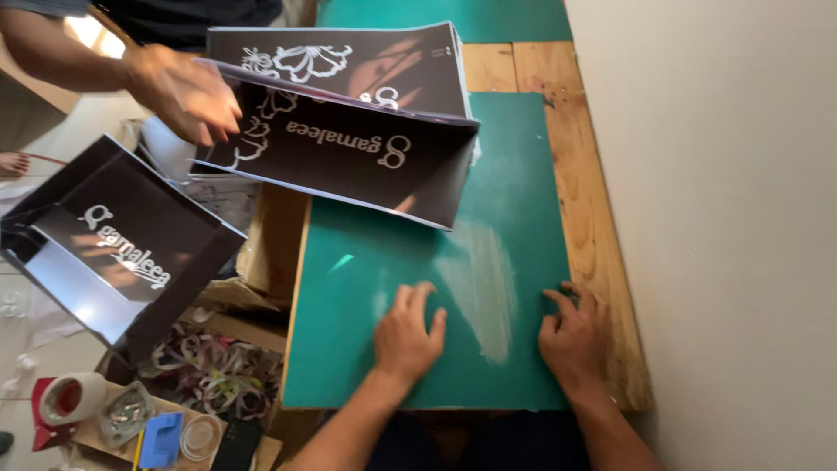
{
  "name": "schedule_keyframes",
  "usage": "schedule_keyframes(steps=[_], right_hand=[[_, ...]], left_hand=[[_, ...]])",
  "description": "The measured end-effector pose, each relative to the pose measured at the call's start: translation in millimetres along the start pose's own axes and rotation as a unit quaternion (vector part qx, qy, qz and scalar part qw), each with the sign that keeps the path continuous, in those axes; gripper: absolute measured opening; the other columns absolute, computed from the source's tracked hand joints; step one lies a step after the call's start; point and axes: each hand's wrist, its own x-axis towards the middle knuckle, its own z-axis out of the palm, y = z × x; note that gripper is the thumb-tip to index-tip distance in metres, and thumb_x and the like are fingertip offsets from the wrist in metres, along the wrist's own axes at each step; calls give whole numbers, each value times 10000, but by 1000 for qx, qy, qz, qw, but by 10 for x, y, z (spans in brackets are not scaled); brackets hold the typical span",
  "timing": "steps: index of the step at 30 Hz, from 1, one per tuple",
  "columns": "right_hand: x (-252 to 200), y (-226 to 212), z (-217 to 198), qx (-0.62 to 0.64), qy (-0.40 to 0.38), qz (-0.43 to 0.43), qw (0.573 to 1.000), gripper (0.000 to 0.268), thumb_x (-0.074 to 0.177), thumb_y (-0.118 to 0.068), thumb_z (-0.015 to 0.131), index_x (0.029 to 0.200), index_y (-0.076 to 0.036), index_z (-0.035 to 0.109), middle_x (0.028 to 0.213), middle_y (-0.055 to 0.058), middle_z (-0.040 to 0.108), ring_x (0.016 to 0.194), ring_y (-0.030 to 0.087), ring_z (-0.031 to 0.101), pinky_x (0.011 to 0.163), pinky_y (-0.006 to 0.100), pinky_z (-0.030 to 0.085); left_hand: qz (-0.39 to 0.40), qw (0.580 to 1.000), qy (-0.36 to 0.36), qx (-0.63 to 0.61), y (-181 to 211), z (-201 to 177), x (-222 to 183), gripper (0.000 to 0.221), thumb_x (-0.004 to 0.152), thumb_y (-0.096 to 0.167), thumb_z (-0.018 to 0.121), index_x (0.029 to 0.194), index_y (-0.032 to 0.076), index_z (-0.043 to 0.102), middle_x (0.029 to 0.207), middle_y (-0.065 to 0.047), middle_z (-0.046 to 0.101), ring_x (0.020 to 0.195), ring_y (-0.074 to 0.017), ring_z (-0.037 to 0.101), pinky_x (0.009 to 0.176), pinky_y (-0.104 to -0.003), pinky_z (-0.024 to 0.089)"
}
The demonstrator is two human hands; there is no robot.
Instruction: The person folds printed paper sheets to form bags, using their hands and a small round tool to press the folds and create sharp creases on a mat.
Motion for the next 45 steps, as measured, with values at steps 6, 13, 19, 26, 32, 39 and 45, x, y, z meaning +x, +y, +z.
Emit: schedule_keyframes(steps=[6, 13, 19, 26, 32, 39, 45], right_hand=[[35, -141, -119, 43, 3, 59, 997, 380, 785, -72, 602, 1123, -100, 774, 1346, 146, 602, 1217, 389, 511, 1057, 490, 428], [36, -191, -229, 30, 124, -46, 991, 346, 753, -60, 639, 1080, -56, 754, 1363, 204, 554, 1339, 457, 416, 1152, 577, 335], [33, -88, -241, 110, 182, -86, 973, 276, 813, 24, 615, 1044, -64, 737, 1338, 136, 586, 1356, 421, 481, 1182, 537, 397], [-240, -414, -190, 450, -122, -43, 884, 349, 943, -185, 601, 1268, -71, 663, 1415, 123, 601, 1351, 328, 574, 1158, 441, 443], [-641, -952, -27, 683, -285, -23, 672, 1008, 935, -681, 554, 1645, -53, 210, 1672, 233, 336, 1551, 355, 337, 1271, 460, 240], [-843, -885, -270, 641, -334, 37, 690, 1291, 764, -701, 705, 1657, -127, -29, 1709, 224, 141, 1567, 376, 207, 1229, 493, 214], [-494, -658, -652, 512, -249, -54, 820, 1015, 716, -136, 665, 1634, -87, 235, 1694, 208, 265, 1587, 396, 210, 1269, 493, 137]], left_hand=[[116, 941, 306, 90, -136, -107, 701, 491, 830, 82, 601, 1318, 30, 604, 1339, -225, 536, 1244, -412, 529, 931, -501, 506], [118, 978, 149, 85, -340, -66, 780, 115, 780, 64, 617, 850, 41, 706, 1032, -158, 635, 1016, -382, 595, 805, -494, 553], [196, 976, -90, -9, -402, -204, -537, 137, 685, 32, 605, 678, 56, 740, 856, -180, 676, 881, -398, 638, 857, -493, 550], [49, 889, -398, -223, -406, -865, -1088, 470, 879, 253, 648, 1314, 76, 615, 978, -132, 739, 835, -295, 723, 793, -394, 588], [-61, 863, -250, -435, -164, -680, -559, 814, 913, 411, 644, 1561, 80, 278, 1138, -150, 686, 857, -192, 720, 540, -359, 601], [-60, 811, -321, -486, 36, -374, -518, 1042, 837, 438, 720, 1592, 111, 81, 1360, -213, 562, 961, -335, 742, 627, -386, 652], [47, 844, -212, -490, -683, -163, -417, 1075, 911, 248, 779, 1635, 40, 12, 1589, -290, 358, 1400, -400, 416, 1053, -498, 406]])
